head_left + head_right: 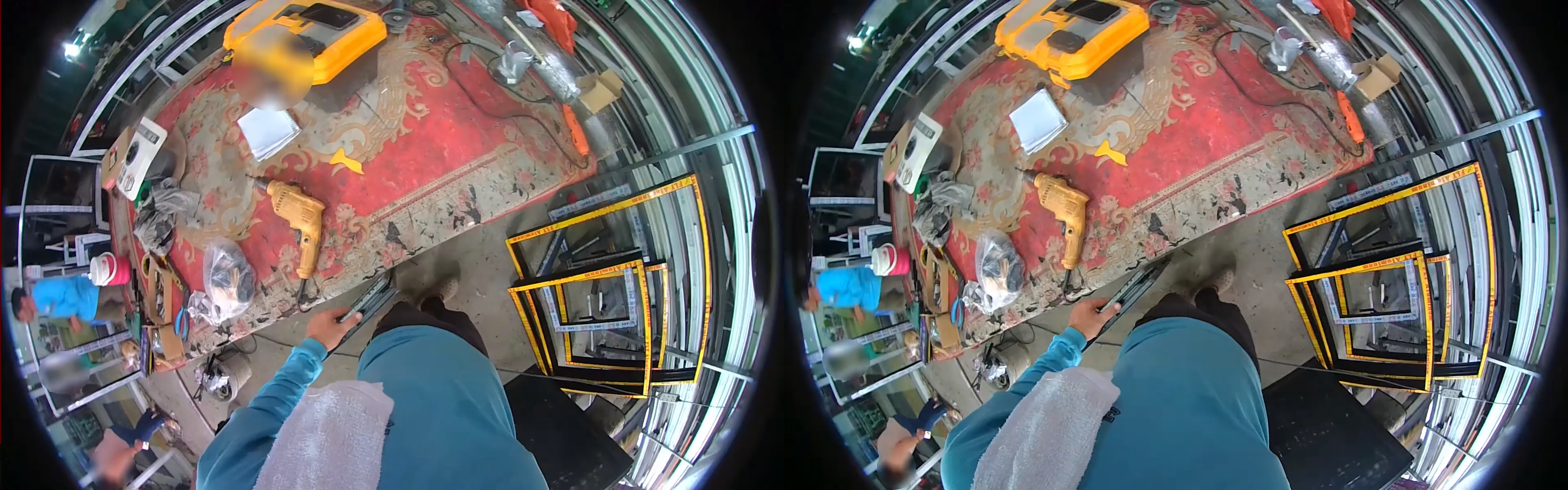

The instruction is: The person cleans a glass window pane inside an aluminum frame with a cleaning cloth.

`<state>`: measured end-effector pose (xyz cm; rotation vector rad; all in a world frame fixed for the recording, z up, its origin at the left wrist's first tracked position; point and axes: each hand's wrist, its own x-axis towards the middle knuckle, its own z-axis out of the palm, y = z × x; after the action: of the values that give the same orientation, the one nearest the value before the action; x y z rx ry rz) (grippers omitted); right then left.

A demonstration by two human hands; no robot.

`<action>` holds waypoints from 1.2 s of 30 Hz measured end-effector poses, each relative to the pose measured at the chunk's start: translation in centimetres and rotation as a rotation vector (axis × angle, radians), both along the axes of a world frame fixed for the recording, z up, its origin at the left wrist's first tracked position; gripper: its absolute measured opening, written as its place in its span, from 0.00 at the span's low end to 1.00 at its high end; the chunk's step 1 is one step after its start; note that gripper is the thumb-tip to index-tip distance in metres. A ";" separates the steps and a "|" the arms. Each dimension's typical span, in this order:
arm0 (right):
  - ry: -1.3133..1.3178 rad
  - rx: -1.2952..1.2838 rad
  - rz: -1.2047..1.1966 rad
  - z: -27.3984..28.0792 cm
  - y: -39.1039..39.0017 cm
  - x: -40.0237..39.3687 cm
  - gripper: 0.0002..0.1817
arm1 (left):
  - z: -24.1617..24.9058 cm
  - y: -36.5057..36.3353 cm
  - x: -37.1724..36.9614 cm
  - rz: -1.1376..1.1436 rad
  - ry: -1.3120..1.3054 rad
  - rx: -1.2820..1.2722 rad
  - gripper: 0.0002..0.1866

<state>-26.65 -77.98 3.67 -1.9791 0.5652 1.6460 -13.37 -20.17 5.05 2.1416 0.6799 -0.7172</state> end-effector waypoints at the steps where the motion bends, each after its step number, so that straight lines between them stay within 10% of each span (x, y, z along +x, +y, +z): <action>1: -0.010 -0.014 0.030 -0.2 -0.2 1.1 0.20 | 0.2 0.0 0.0 -0.002 0.010 0.004 0.34; 9: -0.087 -0.074 0.353 -4.0 -0.7 13.6 0.20 | 1.3 -0.9 -0.4 0.061 -0.015 0.055 0.35; 13: -0.611 -0.222 0.537 -6.1 2.9 27.4 0.20 | 1.8 -1.3 -1.0 0.076 -0.088 0.124 0.34; 18: -1.028 0.540 0.593 -6.0 17.2 38.9 0.15 | -1.1 -1.7 -4.2 0.464 -0.436 0.218 0.25; 21: -0.819 0.721 0.543 -1.9 27.8 39.5 0.22 | -0.5 -2.5 -5.5 0.578 -0.570 0.283 0.18; 23: -0.631 0.878 0.604 -0.6 33.1 38.6 0.27 | 1.0 -4.2 -6.9 0.694 -0.360 0.725 0.19; 28: -0.576 1.339 1.029 -0.4 37.7 34.1 0.34 | 0.6 -9.0 -11.2 1.304 0.055 0.936 0.33; 31: -0.706 1.164 0.967 -0.7 37.2 33.2 0.33 | -0.8 -11.9 -14.1 1.808 -0.010 0.728 0.34; 34: -0.649 1.092 1.069 1.3 36.1 33.4 0.31 | -1.2 -14.3 -16.1 2.208 -0.472 0.006 0.40; 36: -0.678 1.118 1.063 1.3 35.0 33.2 0.31 | -0.5 -15.8 -15.1 2.085 -0.554 -0.445 0.44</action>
<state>6.50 -43.01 5.02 -1.6933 -1.5335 1.0719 -28.43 -36.02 4.56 0.3426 1.5923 0.7709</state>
